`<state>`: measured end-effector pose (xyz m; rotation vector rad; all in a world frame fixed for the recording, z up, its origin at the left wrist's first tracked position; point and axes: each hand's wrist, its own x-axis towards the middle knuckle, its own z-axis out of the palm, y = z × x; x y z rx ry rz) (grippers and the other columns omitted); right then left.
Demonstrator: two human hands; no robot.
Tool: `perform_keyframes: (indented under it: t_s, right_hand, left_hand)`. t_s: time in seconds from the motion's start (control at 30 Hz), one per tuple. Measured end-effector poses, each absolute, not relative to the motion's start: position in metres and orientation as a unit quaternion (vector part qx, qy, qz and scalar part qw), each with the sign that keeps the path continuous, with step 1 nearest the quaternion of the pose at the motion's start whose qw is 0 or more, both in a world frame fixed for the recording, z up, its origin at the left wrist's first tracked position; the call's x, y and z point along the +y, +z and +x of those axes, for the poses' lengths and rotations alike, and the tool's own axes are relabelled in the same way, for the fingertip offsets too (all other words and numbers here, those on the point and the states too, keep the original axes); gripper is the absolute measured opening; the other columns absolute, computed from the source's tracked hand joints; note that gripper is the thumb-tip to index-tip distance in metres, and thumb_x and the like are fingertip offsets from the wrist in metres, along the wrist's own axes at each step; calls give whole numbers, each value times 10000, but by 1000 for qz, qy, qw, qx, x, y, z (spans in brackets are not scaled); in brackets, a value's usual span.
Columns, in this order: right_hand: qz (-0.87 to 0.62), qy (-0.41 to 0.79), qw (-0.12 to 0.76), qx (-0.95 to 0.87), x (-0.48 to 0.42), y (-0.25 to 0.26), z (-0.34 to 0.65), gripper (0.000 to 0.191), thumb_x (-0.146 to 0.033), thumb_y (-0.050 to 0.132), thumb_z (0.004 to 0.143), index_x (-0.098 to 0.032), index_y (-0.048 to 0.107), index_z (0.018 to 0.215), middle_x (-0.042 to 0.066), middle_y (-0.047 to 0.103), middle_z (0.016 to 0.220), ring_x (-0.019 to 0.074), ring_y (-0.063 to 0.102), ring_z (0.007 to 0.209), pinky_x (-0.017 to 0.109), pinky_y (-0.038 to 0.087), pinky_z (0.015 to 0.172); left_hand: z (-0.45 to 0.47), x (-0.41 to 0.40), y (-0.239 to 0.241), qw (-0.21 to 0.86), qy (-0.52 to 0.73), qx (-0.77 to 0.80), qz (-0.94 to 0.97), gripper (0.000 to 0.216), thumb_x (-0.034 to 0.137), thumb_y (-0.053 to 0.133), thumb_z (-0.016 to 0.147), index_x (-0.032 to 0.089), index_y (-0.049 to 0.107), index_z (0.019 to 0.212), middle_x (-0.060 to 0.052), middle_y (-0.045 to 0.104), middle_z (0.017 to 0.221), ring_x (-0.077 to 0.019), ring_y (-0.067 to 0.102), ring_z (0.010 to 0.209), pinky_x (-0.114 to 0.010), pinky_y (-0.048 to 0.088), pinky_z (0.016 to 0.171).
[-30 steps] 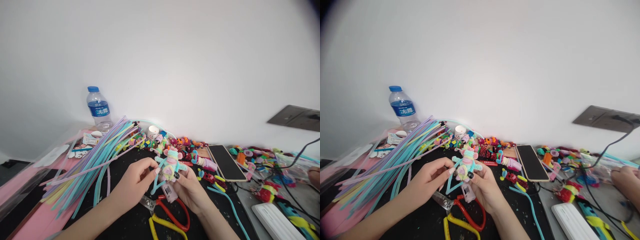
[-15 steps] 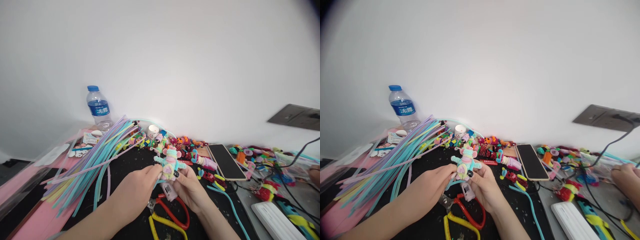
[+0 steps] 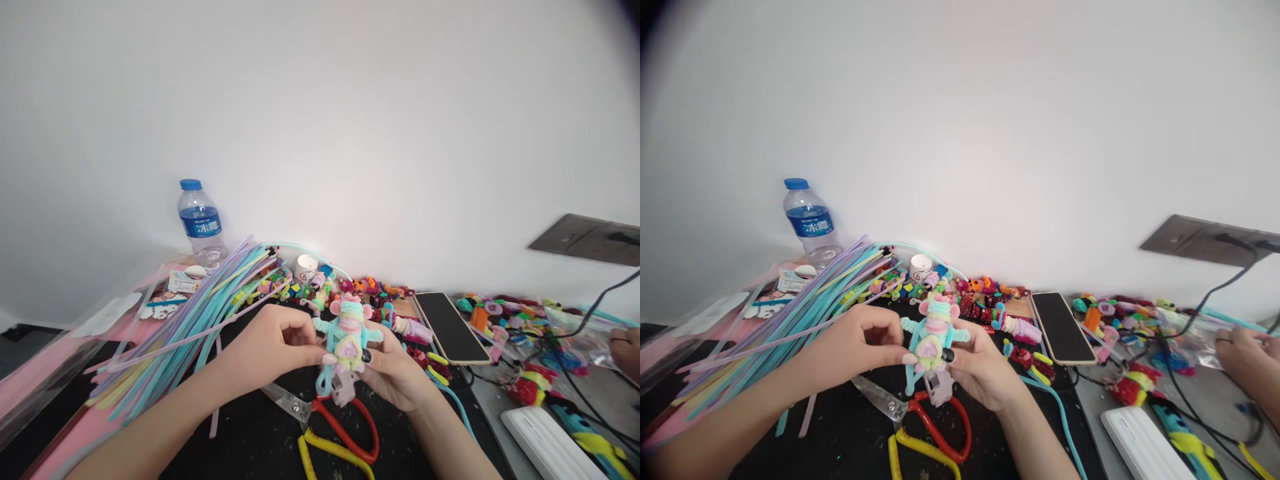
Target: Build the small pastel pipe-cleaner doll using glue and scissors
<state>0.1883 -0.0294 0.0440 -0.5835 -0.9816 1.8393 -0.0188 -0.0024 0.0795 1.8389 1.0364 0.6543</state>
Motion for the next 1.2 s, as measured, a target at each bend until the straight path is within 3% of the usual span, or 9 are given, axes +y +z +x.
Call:
perform_keyframes:
  t_s: [0.13, 0.27, 0.33, 0.47, 0.63, 0.8, 0.9, 1.07, 1.2]
  right_hand:
    - [-228, 748, 456, -426, -19, 60, 192, 402, -204, 756, 694, -195, 599, 1064, 44, 685, 936, 184, 646, 894, 303, 486, 825]
    - [-200, 748, 454, -440, -4, 71, 192, 354, -172, 732, 724, -231, 565, 1031, 26, 657, 978, 156, 634, 876, 282, 490, 809]
    - [-188, 741, 460, -451, 3, 77, 191, 360, -169, 713, 747, -244, 544, 1056, 18, 643, 980, 137, 626, 844, 260, 497, 772]
    - [-192, 731, 451, -476, 12, 90, 187, 356, -154, 660, 797, -243, 503, 1103, 13, 618, 1003, 107, 611, 786, 220, 506, 691]
    - [-221, 709, 441, -504, 26, 96, 187, 287, -172, 637, 819, -231, 490, 1058, 12, 608, 999, 119, 612, 832, 259, 511, 754]
    - [-267, 663, 432, -550, 37, 99, 190, 263, -254, 601, 849, -219, 483, 1081, 23, 610, 967, 136, 610, 858, 273, 500, 774]
    - [-317, 624, 426, -572, 38, 99, 191, 266, -304, 541, 880, -238, 445, 1119, 8, 613, 908, 138, 607, 833, 291, 494, 779]
    - [-439, 497, 375, -648, 34, 94, 188, 226, -318, 409, 929, -233, 409, 1138, -22, 588, 751, 141, 590, 706, 295, 479, 695]
    - [-466, 452, 349, -676, 35, 89, 186, 176, -299, 369, 937, -224, 415, 1090, -9, 587, 773, 143, 571, 695, 290, 459, 665]
  left_hand:
    - [-16, -1, 87, 445, 331, 437, 708, 311, 311, 754, 617, 195, 578, 847, 62, 536, 630, -97, 470, 530, -198, 369, 469]
    - [-13, 0, 95, 428, 371, 416, 712, 437, 269, 716, 669, 255, 605, 1091, -31, 611, 1098, -118, 564, 661, -251, 484, 579]
    - [-11, 3, 96, 416, 392, 414, 708, 416, 272, 692, 697, 250, 632, 1108, -50, 599, 1175, -137, 585, 700, -274, 506, 606]
    - [-10, 17, 96, 431, 423, 411, 683, 431, 229, 679, 698, 240, 641, 1128, -45, 658, 1113, -179, 621, 773, -311, 532, 667]
    - [-10, 44, 90, 477, 425, 363, 678, 435, 201, 696, 674, 266, 658, 1102, -17, 683, 1111, -226, 648, 900, -356, 540, 754]
    - [-7, 60, 83, 373, 473, 344, 721, 341, 212, 698, 695, 275, 696, 1030, -5, 683, 1072, -214, 597, 1028, -313, 499, 842]
    - [-4, 65, 80, 329, 473, 354, 736, 301, 221, 706, 691, 240, 708, 992, -20, 691, 1030, -199, 611, 970, -280, 505, 784]
    - [-9, 71, 75, 231, 409, 384, 795, 164, 291, 730, 671, 199, 711, 805, 13, 686, 739, -125, 567, 611, -219, 426, 536]
    - [-15, 74, 74, 180, 376, 384, 824, 183, 353, 726, 671, 184, 657, 692, 43, 614, 604, -101, 494, 530, -212, 356, 500]
